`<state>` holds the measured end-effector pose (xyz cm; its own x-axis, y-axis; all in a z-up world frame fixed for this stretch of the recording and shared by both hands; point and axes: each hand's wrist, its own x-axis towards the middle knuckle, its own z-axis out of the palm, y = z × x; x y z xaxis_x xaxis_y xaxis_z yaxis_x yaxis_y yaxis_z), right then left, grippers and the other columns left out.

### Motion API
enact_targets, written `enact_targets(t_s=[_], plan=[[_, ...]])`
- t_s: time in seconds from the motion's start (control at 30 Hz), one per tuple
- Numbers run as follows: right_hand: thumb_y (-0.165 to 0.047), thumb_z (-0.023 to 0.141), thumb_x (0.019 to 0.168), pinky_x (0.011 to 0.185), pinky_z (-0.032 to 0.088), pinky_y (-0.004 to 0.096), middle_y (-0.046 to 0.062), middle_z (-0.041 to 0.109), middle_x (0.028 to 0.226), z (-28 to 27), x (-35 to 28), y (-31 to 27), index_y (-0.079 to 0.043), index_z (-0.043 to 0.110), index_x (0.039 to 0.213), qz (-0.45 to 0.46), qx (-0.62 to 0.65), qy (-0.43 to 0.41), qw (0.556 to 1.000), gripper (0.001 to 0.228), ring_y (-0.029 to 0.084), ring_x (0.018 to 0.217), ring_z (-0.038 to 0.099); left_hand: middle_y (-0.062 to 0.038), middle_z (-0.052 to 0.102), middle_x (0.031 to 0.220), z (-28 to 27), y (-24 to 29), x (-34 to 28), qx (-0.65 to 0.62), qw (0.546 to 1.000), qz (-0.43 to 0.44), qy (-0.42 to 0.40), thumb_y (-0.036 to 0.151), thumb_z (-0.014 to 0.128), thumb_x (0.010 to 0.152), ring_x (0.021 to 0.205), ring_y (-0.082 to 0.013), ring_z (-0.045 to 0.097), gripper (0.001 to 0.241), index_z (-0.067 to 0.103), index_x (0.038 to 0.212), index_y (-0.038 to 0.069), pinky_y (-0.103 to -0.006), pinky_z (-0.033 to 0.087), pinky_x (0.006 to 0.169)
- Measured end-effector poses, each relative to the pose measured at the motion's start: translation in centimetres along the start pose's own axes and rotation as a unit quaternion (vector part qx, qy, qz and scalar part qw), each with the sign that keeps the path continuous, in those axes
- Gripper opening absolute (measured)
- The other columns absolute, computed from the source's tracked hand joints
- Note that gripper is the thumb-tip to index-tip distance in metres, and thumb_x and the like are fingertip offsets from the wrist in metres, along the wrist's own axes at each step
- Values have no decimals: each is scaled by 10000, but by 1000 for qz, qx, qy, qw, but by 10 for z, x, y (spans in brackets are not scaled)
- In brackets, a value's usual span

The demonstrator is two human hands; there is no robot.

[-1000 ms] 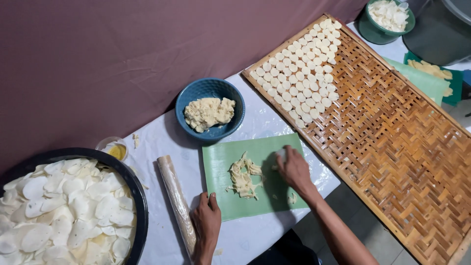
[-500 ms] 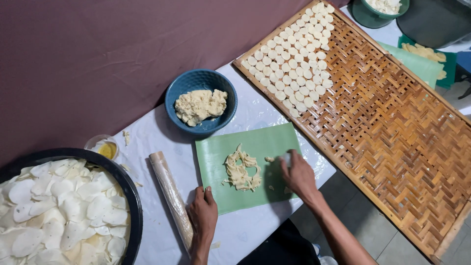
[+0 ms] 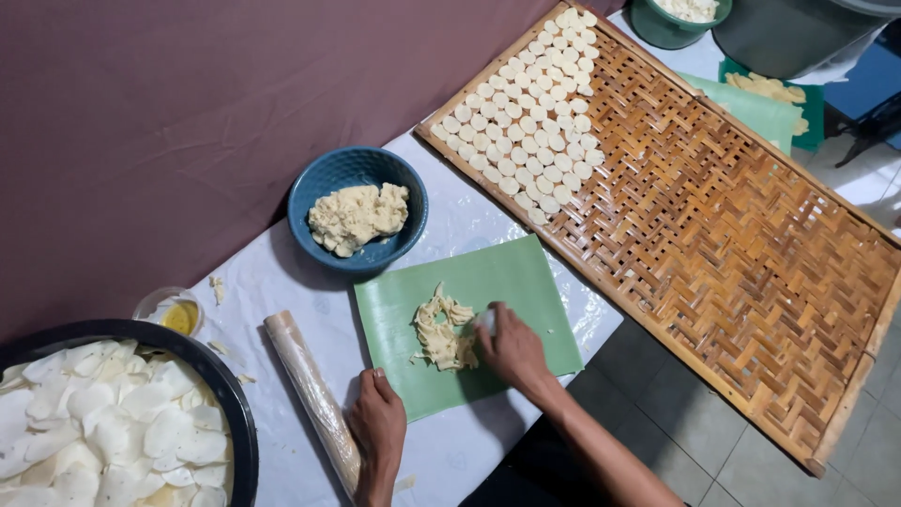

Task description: Rolling out dough and placing circular cutouts onto a bamboo drying tray.

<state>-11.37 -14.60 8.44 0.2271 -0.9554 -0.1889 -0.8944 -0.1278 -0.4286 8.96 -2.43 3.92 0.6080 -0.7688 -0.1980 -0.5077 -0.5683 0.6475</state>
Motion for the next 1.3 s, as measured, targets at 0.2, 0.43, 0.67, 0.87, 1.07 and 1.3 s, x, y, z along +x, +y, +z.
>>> enact_targets(t_s=[0.2, 0.43, 0.67, 0.87, 1.07, 1.3], plan=[[-450, 504, 1041, 621, 523, 538, 219, 596, 873, -12, 32, 64, -9, 477, 1092, 60, -94, 110, 988, 444, 411, 727, 637, -144, 742, 878, -3, 23, -12, -97, 992, -69, -43, 259, 426, 1067, 661, -319, 706, 305, 650, 1066, 52, -433, 543, 639], [-415, 458, 1043, 749, 545, 490, 173, 604, 1014, 0, 54, 18, -51, 430, 1276, -155, -80, -68, 982, 433, 367, 893, 659, -177, 754, 898, 30, 13, -13, -139, 988, -55, 32, 191, 435, 1041, 686, -378, 706, 281, 647, 1072, 9, -478, 523, 713], [-462, 512, 1032, 681, 585, 472, 238, 664, 991, -41, 123, 51, 34, 446, 1210, -122, -51, 59, 989, 531, 366, 789, 670, -144, 710, 772, 46, 12, -25, -151, 980, -35, 125, 193, 456, 1057, 594, -340, 647, 254, 633, 971, 32, -460, 503, 640], [-315, 717, 907, 743, 549, 509, 265, 558, 1136, -28, 200, 41, -32, 432, 1430, -204, -41, 95, 973, 659, 408, 879, 642, -132, 739, 823, 59, 9, -38, -114, 974, -59, 185, 147, 492, 1024, 629, -343, 669, 173, 633, 1000, 51, -473, 506, 651], [-272, 675, 945, 832, 550, 472, 251, 534, 1177, -45, 126, 33, 39, 388, 1492, -244, -7, 54, 968, 691, 364, 989, 584, -143, 730, 787, 78, 10, -53, -107, 958, -99, 249, 121, 517, 1019, 589, -342, 646, 178, 658, 974, 22, -456, 496, 639], [-643, 690, 878, 783, 559, 467, 258, 504, 1217, 1, 53, 8, 60, 263, 1559, -299, 11, -64, 952, 1068, 358, 1000, 555, -148, 664, 681, 70, 51, -64, -118, 958, -106, 240, 128, 496, 1028, 506, -342, 574, 176, 623, 960, 26, -467, 444, 568]])
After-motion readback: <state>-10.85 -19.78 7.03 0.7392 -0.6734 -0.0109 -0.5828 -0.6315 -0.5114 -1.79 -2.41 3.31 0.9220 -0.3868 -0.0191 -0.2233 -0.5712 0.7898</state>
